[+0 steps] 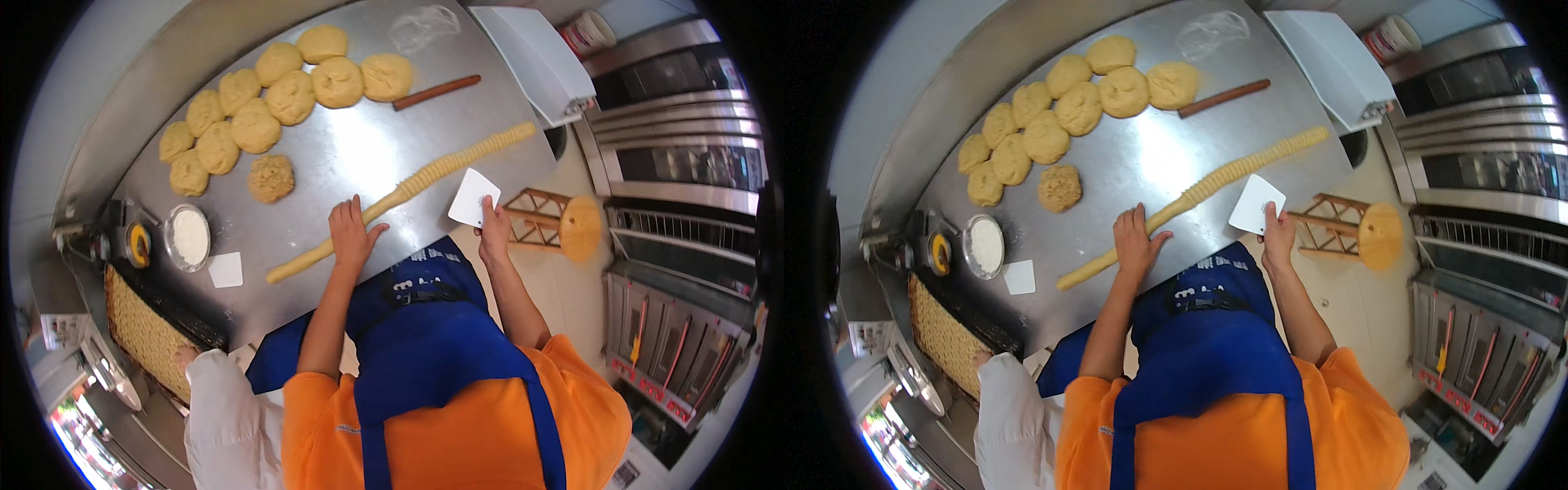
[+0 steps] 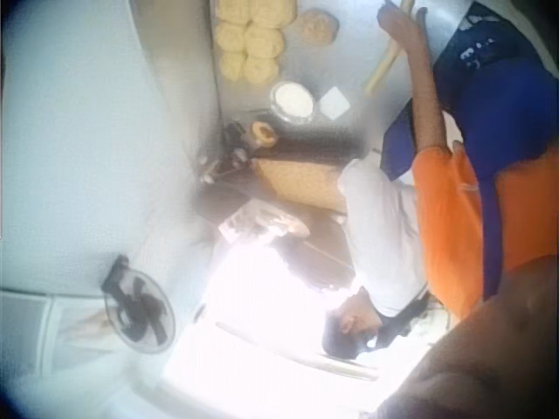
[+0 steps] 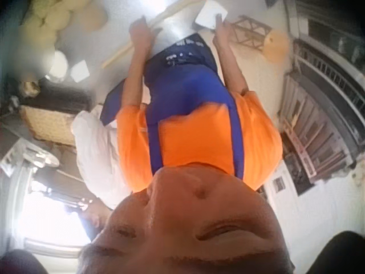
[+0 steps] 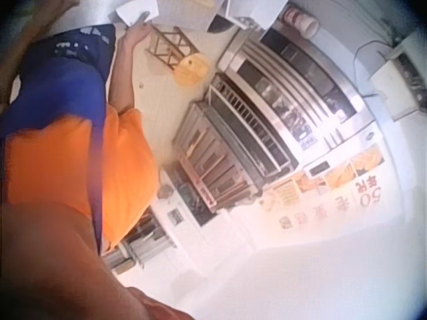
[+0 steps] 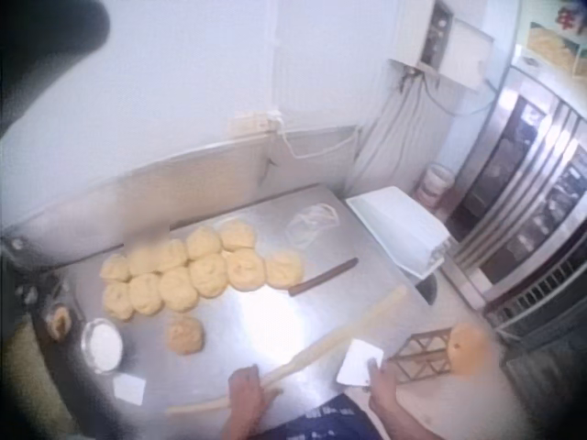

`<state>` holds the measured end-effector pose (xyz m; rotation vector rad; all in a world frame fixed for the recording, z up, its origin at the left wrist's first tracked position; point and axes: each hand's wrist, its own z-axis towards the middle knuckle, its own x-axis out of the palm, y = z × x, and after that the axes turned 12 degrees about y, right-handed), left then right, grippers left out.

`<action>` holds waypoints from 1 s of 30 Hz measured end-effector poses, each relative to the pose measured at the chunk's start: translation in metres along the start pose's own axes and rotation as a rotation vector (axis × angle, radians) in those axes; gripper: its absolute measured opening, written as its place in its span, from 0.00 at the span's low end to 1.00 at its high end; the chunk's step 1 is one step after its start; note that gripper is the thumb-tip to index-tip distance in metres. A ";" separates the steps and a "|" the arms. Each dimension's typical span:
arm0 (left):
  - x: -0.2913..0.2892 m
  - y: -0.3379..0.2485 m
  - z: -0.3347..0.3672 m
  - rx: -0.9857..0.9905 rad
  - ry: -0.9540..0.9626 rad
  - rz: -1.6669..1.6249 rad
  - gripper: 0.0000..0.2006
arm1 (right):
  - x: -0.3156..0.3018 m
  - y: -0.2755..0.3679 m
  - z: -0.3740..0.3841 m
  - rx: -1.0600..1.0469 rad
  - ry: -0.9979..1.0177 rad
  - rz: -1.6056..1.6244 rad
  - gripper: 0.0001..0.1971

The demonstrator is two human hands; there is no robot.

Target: The person operates a commercial oven control panel, then kneads and rolls a long piece of dough on a stainless steel table. They use a bench scraper to cut the dough into smaller pieces and place them on a tray. Finally, they open the oven door to check the baking progress.

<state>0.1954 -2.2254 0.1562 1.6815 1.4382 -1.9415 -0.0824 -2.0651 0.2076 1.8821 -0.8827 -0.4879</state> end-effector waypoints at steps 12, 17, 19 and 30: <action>0.032 -0.010 0.060 0.064 -0.023 -0.355 0.15 | 0.081 0.004 -0.007 -0.280 0.171 -0.953 0.14; 0.040 -0.016 0.064 -0.029 -0.027 -0.350 0.08 | 0.103 -0.015 0.006 -0.654 0.366 -1.084 0.12; 0.042 -0.019 0.064 -0.055 -0.044 -0.337 0.08 | 0.107 -0.024 0.000 -0.688 0.376 -1.157 0.09; 0.043 -0.020 0.064 -0.058 -0.027 -0.328 0.07 | 0.112 -0.027 0.007 -0.570 0.497 -1.395 0.04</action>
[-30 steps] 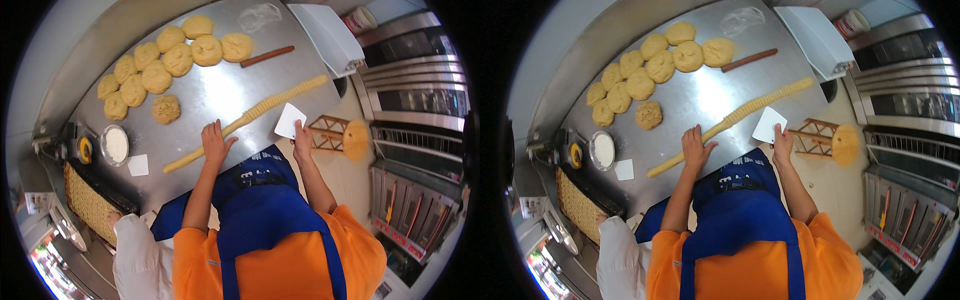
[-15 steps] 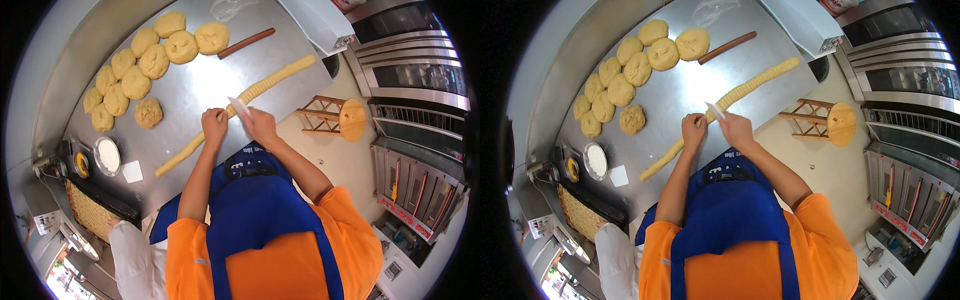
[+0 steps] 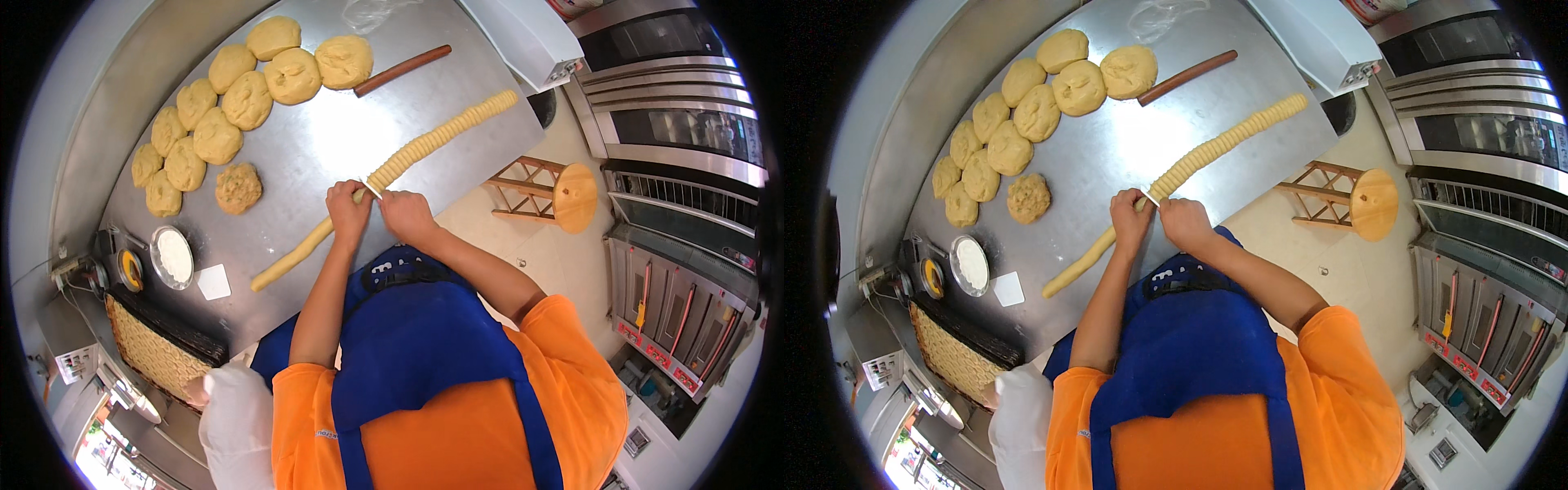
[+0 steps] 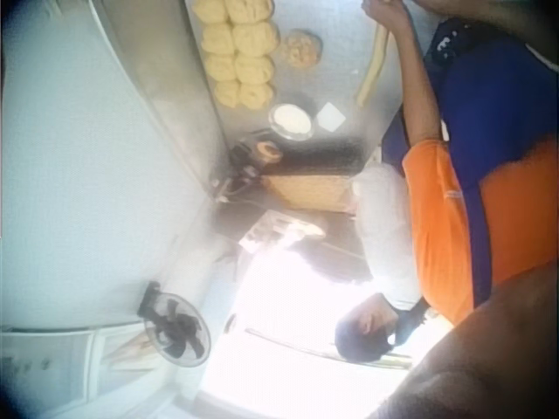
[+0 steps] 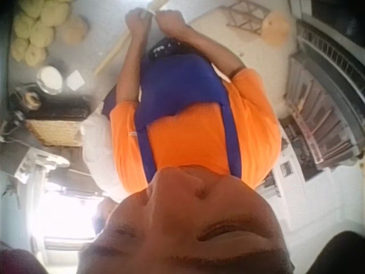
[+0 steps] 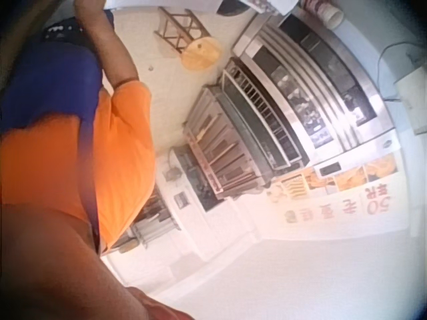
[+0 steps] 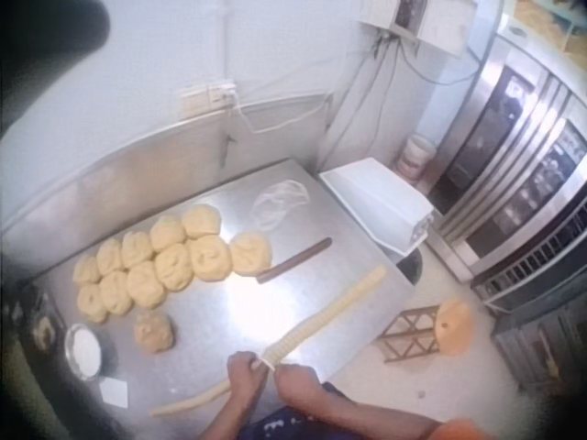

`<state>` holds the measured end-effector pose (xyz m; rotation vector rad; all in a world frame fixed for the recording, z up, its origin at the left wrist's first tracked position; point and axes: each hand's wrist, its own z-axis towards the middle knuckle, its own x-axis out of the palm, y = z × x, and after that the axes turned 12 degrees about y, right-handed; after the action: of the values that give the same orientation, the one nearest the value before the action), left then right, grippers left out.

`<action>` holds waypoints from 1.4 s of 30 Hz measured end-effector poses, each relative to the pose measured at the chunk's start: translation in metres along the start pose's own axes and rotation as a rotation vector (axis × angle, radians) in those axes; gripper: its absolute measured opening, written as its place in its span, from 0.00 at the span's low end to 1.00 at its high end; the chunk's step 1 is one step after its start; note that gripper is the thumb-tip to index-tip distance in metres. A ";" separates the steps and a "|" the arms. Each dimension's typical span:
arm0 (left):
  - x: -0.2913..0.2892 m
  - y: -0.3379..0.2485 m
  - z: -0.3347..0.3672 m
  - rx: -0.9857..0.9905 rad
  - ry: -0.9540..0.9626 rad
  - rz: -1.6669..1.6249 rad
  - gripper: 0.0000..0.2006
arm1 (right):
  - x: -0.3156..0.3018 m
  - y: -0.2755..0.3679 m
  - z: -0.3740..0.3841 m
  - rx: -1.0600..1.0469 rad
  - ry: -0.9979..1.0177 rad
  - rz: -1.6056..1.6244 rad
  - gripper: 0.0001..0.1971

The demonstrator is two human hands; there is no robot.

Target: The person operates a commercial oven control panel, then kneads and rolls a long piece of dough on a stainless steel table. They use a bench scraper to cut the dough into smaller pieces and place them on a tray. Finally, they open the oven door to check the baking progress.

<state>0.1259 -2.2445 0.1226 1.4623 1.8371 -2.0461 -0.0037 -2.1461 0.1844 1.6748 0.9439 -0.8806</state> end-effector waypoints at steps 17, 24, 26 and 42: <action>0.001 0.006 -0.004 0.034 -0.007 0.013 0.11 | -0.021 -0.002 0.015 0.010 0.164 0.105 0.16; 0.000 0.013 -0.008 0.103 -0.067 -0.035 0.09 | -0.013 0.013 0.029 -0.030 0.198 -0.004 0.07; -0.001 0.015 -0.009 0.087 -0.034 -0.025 0.09 | 0.005 0.015 0.030 -0.017 0.156 -0.025 0.07; -0.014 0.017 -0.020 0.058 -0.005 0.100 0.12 | 0.007 0.026 0.033 0.011 0.199 -0.034 0.13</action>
<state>0.1555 -2.2415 0.1213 1.5275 1.6802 -2.0702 0.0183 -2.1819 0.1798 1.7846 1.1057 -0.7515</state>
